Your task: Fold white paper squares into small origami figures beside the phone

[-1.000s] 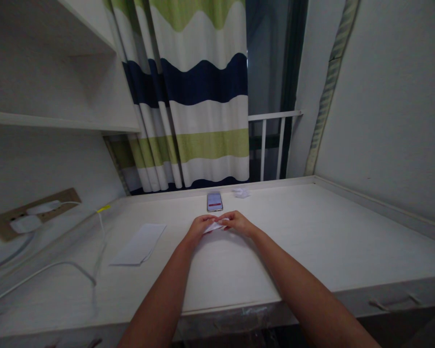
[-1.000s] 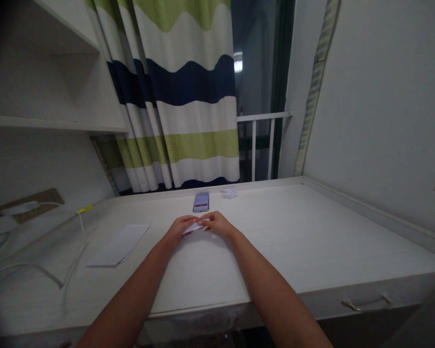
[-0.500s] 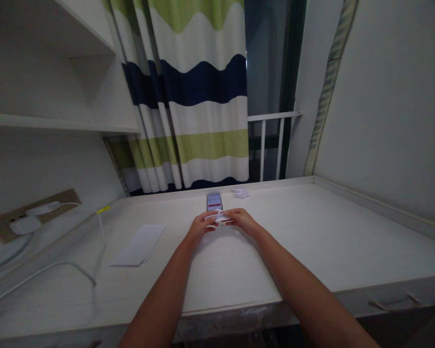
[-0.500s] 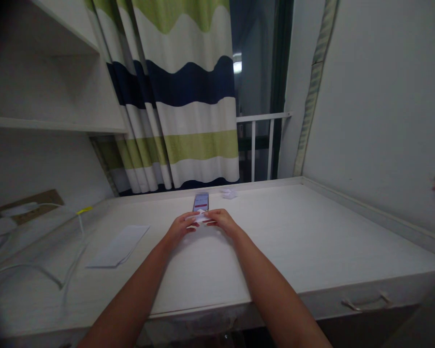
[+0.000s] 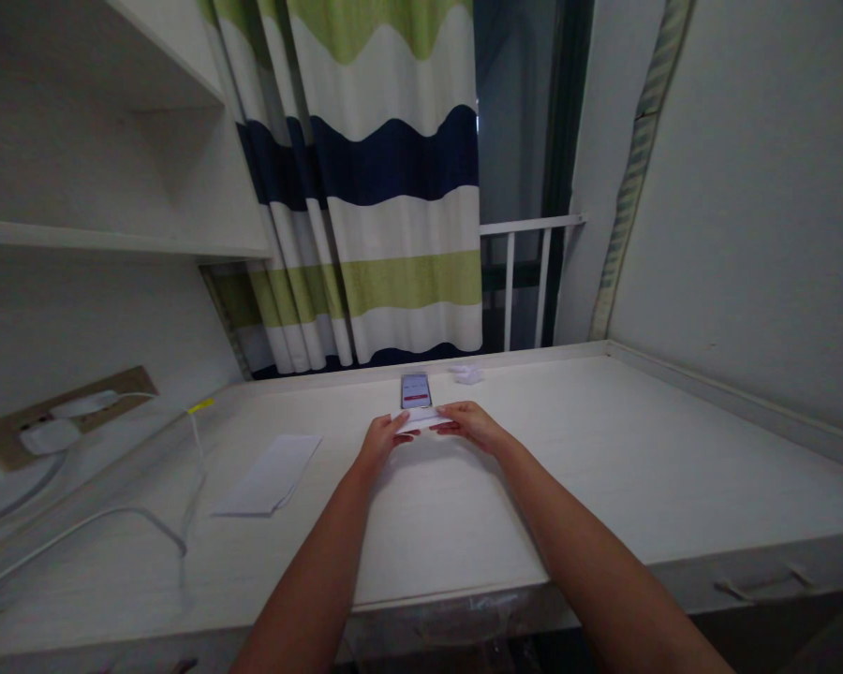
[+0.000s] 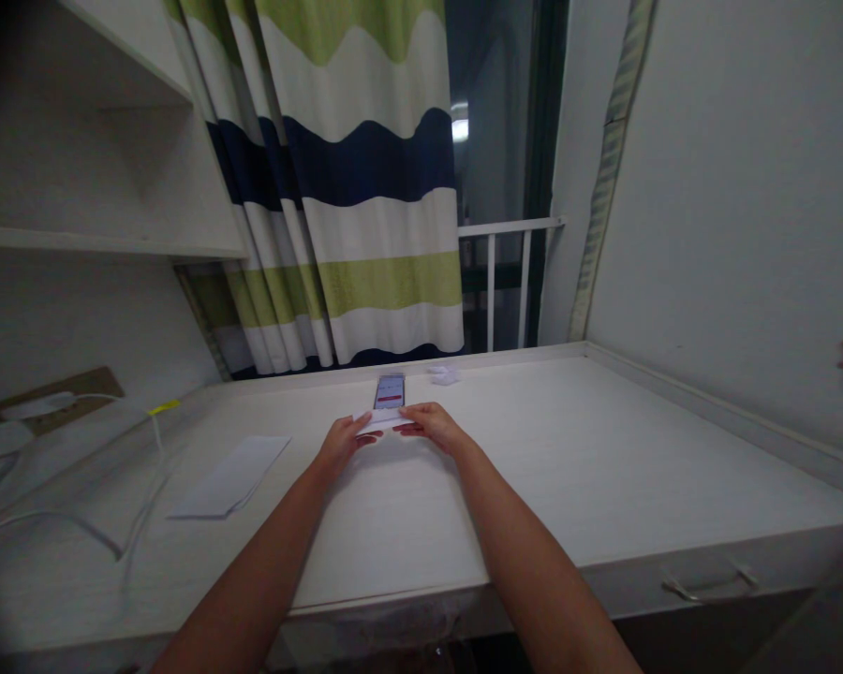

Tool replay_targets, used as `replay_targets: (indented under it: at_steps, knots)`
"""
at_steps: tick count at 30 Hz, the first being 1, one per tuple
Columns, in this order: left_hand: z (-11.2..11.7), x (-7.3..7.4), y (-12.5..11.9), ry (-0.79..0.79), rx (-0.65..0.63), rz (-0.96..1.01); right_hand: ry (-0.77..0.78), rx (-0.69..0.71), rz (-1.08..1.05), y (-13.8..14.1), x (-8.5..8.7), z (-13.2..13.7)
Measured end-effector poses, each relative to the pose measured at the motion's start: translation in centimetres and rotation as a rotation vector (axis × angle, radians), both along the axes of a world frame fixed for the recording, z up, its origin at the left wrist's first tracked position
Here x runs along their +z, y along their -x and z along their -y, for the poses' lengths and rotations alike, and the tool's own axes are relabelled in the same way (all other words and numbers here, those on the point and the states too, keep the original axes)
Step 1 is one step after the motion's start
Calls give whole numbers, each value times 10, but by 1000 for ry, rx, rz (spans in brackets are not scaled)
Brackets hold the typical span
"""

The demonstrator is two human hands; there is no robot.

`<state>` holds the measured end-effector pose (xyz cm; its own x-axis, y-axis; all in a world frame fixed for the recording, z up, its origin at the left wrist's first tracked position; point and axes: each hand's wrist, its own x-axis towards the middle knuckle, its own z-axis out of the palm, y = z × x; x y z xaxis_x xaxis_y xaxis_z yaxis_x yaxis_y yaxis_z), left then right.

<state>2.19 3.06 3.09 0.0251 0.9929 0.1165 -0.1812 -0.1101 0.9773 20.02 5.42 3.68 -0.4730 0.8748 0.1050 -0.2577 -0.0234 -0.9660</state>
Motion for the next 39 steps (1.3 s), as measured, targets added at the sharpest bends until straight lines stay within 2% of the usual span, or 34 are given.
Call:
replay_targets:
  at_steps: [7, 23, 31, 39]
  knots:
    - [0, 0, 0, -30, -10, 5, -53, 7, -5, -1, 2, 0]
    - [-5, -2, -4, -30, 99, -19, -50, -200, -11, 7, 1, -2]
    - [-2, -3, -7, -59, 47, -32, -104, -225, 28, 14, 3, 4]
    - [-7, -7, -8, -80, 20, -62, -46, -294, -2, 14, 2, 3]
